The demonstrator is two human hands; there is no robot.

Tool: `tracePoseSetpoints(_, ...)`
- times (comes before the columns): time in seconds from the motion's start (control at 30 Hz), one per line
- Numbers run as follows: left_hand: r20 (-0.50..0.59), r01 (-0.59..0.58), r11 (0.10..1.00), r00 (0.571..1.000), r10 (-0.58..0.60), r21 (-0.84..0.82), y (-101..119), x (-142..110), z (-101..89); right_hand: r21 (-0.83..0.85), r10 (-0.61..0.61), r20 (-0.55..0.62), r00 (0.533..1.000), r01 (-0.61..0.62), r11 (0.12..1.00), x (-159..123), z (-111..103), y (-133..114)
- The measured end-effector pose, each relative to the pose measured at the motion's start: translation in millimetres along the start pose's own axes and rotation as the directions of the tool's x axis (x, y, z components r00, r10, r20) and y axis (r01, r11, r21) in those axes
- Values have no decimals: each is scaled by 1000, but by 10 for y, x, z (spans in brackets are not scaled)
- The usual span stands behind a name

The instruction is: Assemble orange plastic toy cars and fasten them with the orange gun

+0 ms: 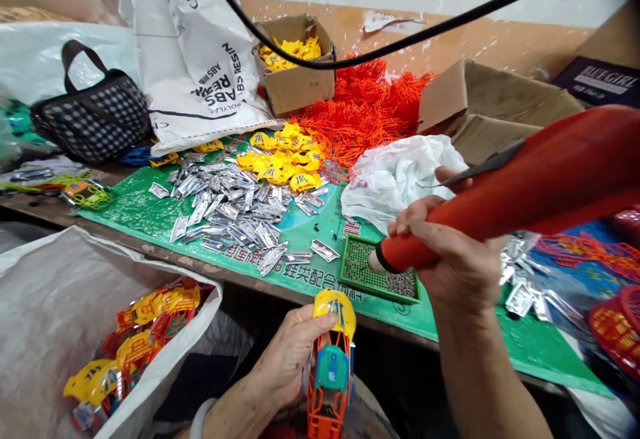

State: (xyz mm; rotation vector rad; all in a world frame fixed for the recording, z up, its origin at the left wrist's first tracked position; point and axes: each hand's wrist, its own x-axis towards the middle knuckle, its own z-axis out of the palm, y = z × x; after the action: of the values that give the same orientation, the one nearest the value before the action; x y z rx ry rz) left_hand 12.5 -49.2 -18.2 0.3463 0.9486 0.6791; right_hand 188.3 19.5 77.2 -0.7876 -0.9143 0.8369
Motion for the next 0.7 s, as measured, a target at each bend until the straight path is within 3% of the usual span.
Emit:
tracePoseSetpoints(0.2, -18, -7, 998, 1000, 6, -58, -28, 27, 16, 60, 85, 160, 984, -95, 994, -335, 82, -93)
tracePoseSetpoints(0.7, -31, 0, 996, 1000, -2, -86, -57, -44, 63, -38, 148, 198, 969, -143, 989, -481, 112, 14)
